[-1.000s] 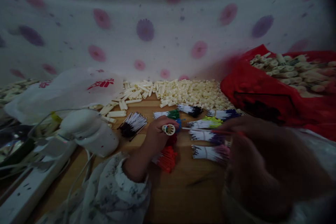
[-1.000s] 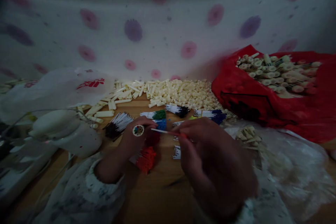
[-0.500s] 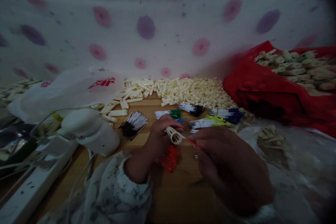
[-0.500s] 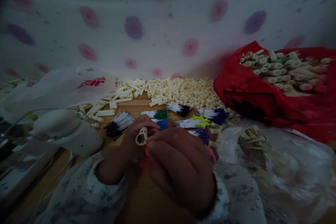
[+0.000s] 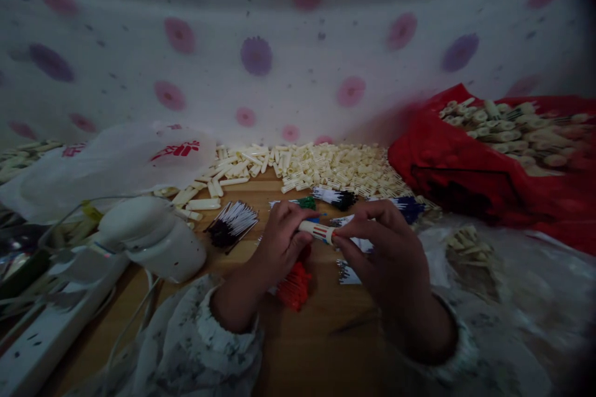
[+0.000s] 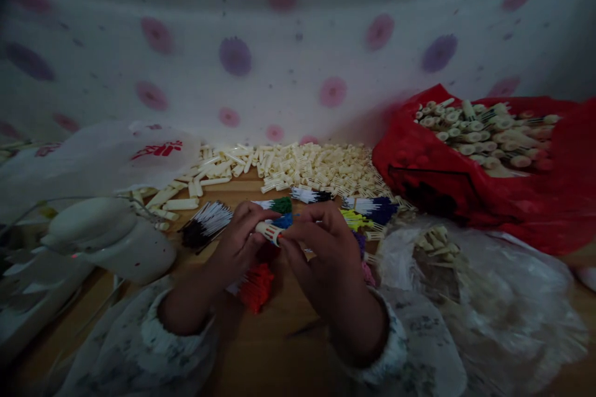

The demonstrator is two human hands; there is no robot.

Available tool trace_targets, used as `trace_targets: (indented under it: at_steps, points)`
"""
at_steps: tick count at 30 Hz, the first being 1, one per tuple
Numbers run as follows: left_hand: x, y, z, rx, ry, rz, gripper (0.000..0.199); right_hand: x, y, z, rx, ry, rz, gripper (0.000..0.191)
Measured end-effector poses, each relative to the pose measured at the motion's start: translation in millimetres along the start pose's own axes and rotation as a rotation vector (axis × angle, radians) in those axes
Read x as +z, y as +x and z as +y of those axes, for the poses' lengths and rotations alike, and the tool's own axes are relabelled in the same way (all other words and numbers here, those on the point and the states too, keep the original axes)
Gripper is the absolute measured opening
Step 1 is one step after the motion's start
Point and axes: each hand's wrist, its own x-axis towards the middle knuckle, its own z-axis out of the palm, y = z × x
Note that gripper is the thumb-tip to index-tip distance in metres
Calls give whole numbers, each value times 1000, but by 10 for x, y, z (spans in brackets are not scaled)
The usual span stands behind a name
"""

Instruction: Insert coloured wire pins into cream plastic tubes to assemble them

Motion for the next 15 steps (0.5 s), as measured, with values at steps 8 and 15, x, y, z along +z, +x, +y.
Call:
trace_targets:
  at_steps: [8, 15]
  points:
    - [63, -14, 10, 1, 215, 180, 61, 82, -94, 76, 105, 38, -32, 13]
    - [67, -15, 41, 19, 282, 238, 59, 186, -194, 130, 240, 208, -10, 9]
